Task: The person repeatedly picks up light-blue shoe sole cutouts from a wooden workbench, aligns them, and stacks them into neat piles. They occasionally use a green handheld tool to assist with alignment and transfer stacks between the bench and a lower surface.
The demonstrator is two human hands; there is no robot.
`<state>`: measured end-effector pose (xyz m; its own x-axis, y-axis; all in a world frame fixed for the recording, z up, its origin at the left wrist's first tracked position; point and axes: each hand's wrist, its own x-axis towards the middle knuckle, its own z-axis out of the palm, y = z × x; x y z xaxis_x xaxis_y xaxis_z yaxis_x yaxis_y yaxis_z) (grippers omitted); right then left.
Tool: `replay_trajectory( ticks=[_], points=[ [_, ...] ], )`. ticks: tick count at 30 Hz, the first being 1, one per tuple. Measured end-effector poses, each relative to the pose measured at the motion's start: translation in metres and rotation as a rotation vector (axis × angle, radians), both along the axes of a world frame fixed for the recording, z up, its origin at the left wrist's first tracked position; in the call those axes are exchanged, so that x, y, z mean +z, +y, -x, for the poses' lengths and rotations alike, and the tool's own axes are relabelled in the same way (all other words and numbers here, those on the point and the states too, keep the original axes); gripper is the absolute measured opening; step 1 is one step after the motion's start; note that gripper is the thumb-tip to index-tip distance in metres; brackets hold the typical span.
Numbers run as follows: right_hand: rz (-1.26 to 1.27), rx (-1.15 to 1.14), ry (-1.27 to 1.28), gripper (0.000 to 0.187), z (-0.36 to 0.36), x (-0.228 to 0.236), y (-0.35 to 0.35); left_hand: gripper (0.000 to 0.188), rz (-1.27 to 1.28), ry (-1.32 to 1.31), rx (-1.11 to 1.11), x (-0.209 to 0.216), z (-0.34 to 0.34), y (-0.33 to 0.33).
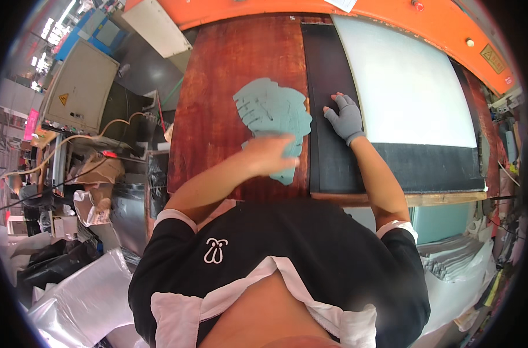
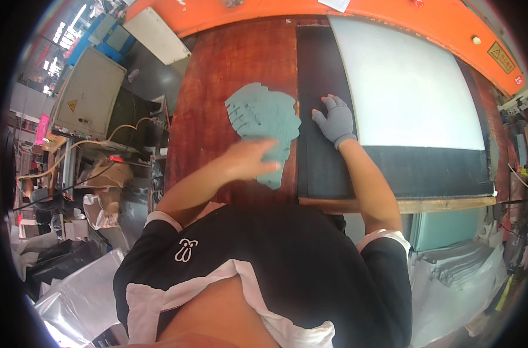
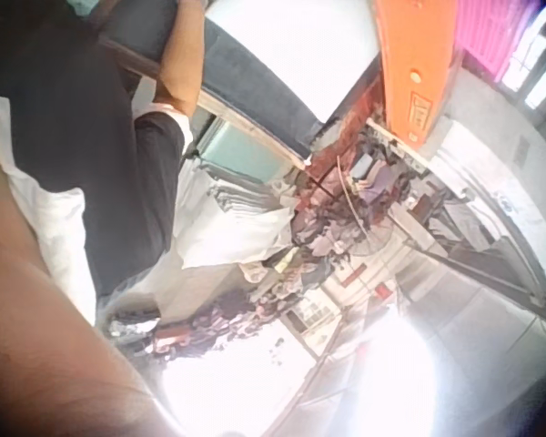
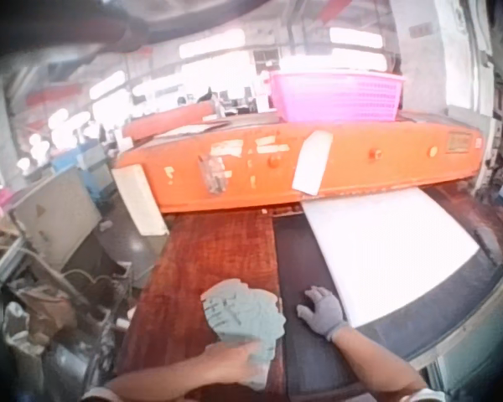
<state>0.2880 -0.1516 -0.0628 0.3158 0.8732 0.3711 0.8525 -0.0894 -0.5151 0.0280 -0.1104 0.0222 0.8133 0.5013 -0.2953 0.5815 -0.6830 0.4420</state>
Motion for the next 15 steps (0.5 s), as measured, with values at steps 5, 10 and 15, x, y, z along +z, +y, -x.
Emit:
replay_trajectory(
  ticks=[5, 10, 15],
  points=[
    [0.314, -0.007, 1.264, 0.034, 0.062, 0.013, -0.072, 0.048, -0.237, -0.412, 0.273, -0.042, 0.027, 0.07],
    [0.32, 0.108, 1.805, 0.031, 0.083, 0.021, -0.059, 0.045, -0.433, -0.427, 0.21, -0.095, 0.02, 0.077],
    [0.357, -0.05, 1.795, 0.033, 0.097, 0.016, -0.028, 0.033, -0.483, -0.497, 0.212, -0.1, 0.022, 0.059]
  ],
)
